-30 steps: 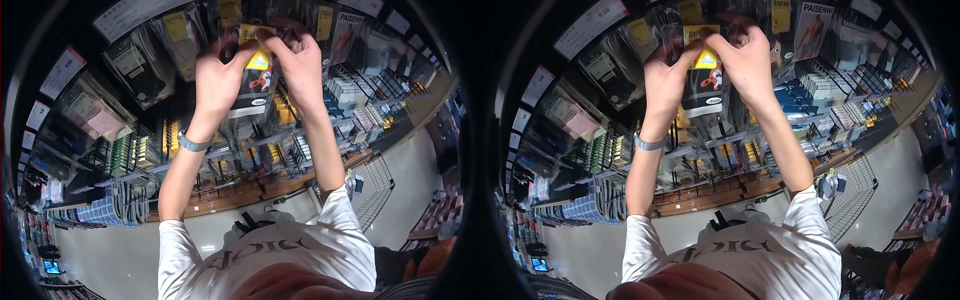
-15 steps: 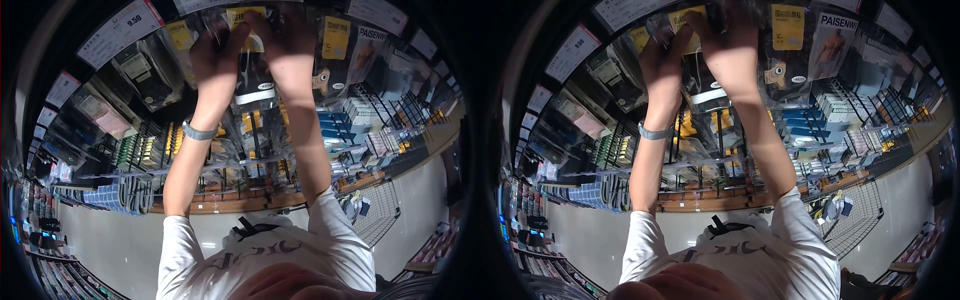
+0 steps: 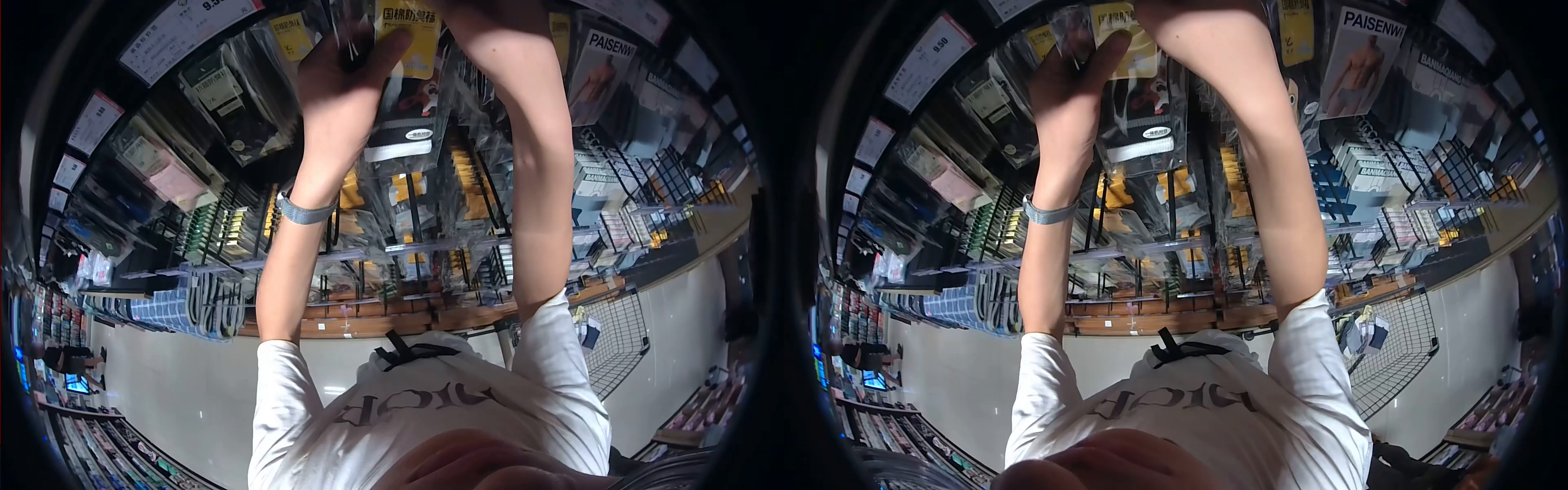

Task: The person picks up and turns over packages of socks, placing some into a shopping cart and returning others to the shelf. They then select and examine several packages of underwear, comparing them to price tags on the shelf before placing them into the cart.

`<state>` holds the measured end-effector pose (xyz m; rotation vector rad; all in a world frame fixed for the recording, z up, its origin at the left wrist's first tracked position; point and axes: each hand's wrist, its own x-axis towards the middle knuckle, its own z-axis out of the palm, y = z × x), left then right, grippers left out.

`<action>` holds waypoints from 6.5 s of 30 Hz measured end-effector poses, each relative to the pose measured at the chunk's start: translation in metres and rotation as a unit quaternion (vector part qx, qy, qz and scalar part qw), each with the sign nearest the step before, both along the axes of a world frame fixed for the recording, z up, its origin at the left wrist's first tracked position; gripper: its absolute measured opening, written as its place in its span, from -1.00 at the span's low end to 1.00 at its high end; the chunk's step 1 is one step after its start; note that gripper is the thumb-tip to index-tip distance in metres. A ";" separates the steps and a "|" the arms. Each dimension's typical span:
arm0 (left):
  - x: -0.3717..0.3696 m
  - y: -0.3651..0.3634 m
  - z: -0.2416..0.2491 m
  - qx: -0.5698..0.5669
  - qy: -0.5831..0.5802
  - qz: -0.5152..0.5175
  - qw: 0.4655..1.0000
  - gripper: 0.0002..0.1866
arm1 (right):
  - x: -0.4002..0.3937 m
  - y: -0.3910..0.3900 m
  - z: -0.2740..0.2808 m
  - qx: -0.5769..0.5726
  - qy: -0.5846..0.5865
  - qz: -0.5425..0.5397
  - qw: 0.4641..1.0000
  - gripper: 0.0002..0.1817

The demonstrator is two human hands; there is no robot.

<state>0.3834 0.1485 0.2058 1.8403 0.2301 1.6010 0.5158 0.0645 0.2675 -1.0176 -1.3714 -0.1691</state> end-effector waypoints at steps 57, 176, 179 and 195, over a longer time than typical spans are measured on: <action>-0.017 -0.321 -0.497 0.264 0.390 -0.274 0.839 -0.82 | -0.179 -0.511 -0.555 -0.649 0.101 -0.525 0.541 -0.74; -0.889 -0.523 -0.221 -0.397 -0.207 0.363 0.818 -0.67 | -0.715 -0.379 -0.610 -0.573 0.291 0.240 0.727 -0.71; -0.889 -0.510 -0.222 -0.429 -0.158 0.358 0.814 -0.66 | -0.749 -0.356 -0.620 -0.588 0.280 0.246 0.718 -0.67; -0.790 -0.531 -0.192 -0.383 -0.068 0.340 0.856 -0.78 | -0.677 -0.358 -0.290 -0.395 0.334 0.480 0.708 -0.63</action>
